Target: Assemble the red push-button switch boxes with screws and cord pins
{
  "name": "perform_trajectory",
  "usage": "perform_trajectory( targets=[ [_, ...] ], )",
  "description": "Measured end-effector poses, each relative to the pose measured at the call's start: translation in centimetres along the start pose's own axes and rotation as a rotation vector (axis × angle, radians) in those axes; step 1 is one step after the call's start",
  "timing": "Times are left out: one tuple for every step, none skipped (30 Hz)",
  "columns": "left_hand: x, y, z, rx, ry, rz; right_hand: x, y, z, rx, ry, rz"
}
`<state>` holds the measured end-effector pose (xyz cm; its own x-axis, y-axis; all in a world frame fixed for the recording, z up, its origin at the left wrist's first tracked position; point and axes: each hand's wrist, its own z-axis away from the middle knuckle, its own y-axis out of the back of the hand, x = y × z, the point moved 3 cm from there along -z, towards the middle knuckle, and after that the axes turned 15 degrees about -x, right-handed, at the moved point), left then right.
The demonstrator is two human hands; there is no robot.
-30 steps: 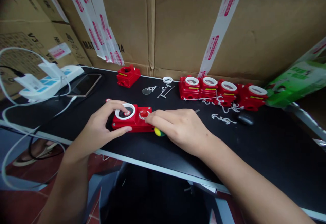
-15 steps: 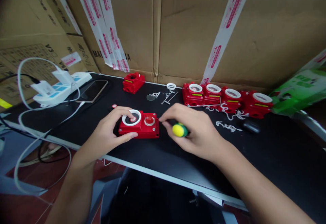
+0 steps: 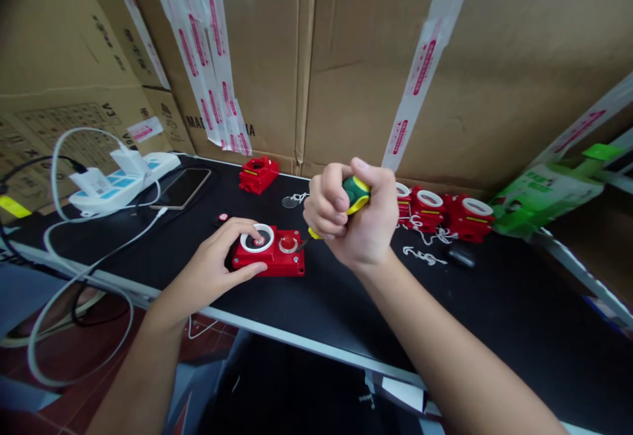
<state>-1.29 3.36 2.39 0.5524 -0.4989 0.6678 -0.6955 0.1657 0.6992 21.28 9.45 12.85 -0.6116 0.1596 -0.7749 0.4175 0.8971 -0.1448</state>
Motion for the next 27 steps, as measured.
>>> perform_trajectory(
  targets=[
    [0.0, 0.0, 0.0, -0.003, 0.004, 0.004, 0.3, 0.3, 0.2, 0.012, 0.004, -0.012],
    [0.0, 0.0, 0.0, -0.003, 0.008, 0.01, 0.5, 0.4, 0.4, 0.017, 0.004, -0.02],
    [0.1, 0.1, 0.0, -0.003, 0.012, 0.016, 0.6, 0.6, 0.6, 0.025, 0.0, -0.023],
    [0.0, 0.1, 0.0, -0.004, 0.015, 0.021, 0.6, 0.6, 0.8, 0.036, -0.006, -0.02],
    [0.0, 0.1, 0.1, -0.003, 0.018, 0.026, 0.5, 0.6, 1.0, 0.056, -0.005, -0.012],
    [0.0, 0.1, 0.1, -0.005, 0.019, 0.03, 0.4, 0.6, 1.1, 0.076, -0.001, 0.001],
    [0.0, 0.1, 0.1, -0.007, 0.017, 0.033, 0.3, 0.5, 1.1, 0.094, 0.001, 0.017],
    [0.0, 0.1, 0.1, -0.009, 0.014, 0.034, 0.3, 0.4, 1.2, 0.111, -0.007, 0.036],
    [0.1, 0.1, 0.1, -0.012, 0.012, 0.034, 0.4, 0.3, 1.2, 0.118, -0.016, 0.053],
    [0.1, 0.1, 0.0, -0.012, 0.009, 0.031, 0.5, 0.2, 1.1, 0.116, -0.027, 0.065],
    [0.1, 0.1, 0.0, -0.011, 0.007, 0.026, 0.7, 0.1, 1.1, 0.113, -0.04, 0.074],
    [0.1, 0.1, 0.0, -0.011, 0.007, 0.02, 0.8, 0.1, 1.1, 0.115, -0.053, 0.079],
    [0.1, 0.1, 0.0, -0.009, 0.008, 0.013, 1.0, 0.1, 1.1, 0.123, -0.058, 0.08],
    [0.1, 0.1, 0.0, -0.009, 0.007, 0.006, 1.1, 0.1, 1.1, 0.125, -0.062, 0.079],
    [0.1, 0.1, 0.0, -0.008, 0.006, 0.0, 1.2, 0.1, 1.1, 0.122, -0.063, 0.075],
    [0.1, 0.1, 0.0, -0.006, 0.003, -0.005, 1.2, 0.1, 1.1, 0.116, -0.062, 0.069],
    [0.0, 0.1, 0.0, -0.005, 0.0, -0.008, 1.2, 0.0, 1.1, 0.109, -0.056, 0.058],
    [0.0, 0.1, 0.0, -0.004, -0.003, -0.009, 1.1, 0.0, 1.0, 0.099, -0.05, 0.046],
    [0.0, 0.1, 0.0, -0.003, -0.005, -0.008, 1.1, 0.0, 1.0, 0.084, -0.045, 0.035],
    [0.0, 0.1, 0.0, -0.003, -0.005, -0.005, 1.0, -0.1, 0.9, 0.071, -0.044, 0.026],
    [-0.1, 0.1, 0.0, -0.004, -0.003, -0.002, 1.0, -0.2, 0.9, 0.056, -0.048, 0.022],
    [-0.1, 0.1, 0.0, -0.006, 0.0, 0.001, 1.0, -0.2, 0.8, 0.038, -0.06, 0.023],
    [-0.1, 0.0, 0.0, -0.006, 0.002, 0.001, 1.0, -0.3, 0.7, 0.02, -0.073, 0.028],
    [-0.1, 0.0, 0.0, -0.005, 0.004, 0.0, 1.0, -0.4, 0.6, 0.006, -0.086, 0.034],
    [0.0, 0.0, 0.0, -0.004, 0.007, -0.001, 1.0, -0.5, 0.5, 0.001, -0.097, 0.041],
    [0.0, 0.0, 0.0, -0.003, 0.011, -0.001, 1.0, -0.7, 0.4, 0.005, -0.103, 0.047],
    [0.0, 0.0, 0.0, -0.001, 0.014, 0.001, 1.0, -0.8, 0.3, 0.011, -0.103, 0.053]
  ],
)
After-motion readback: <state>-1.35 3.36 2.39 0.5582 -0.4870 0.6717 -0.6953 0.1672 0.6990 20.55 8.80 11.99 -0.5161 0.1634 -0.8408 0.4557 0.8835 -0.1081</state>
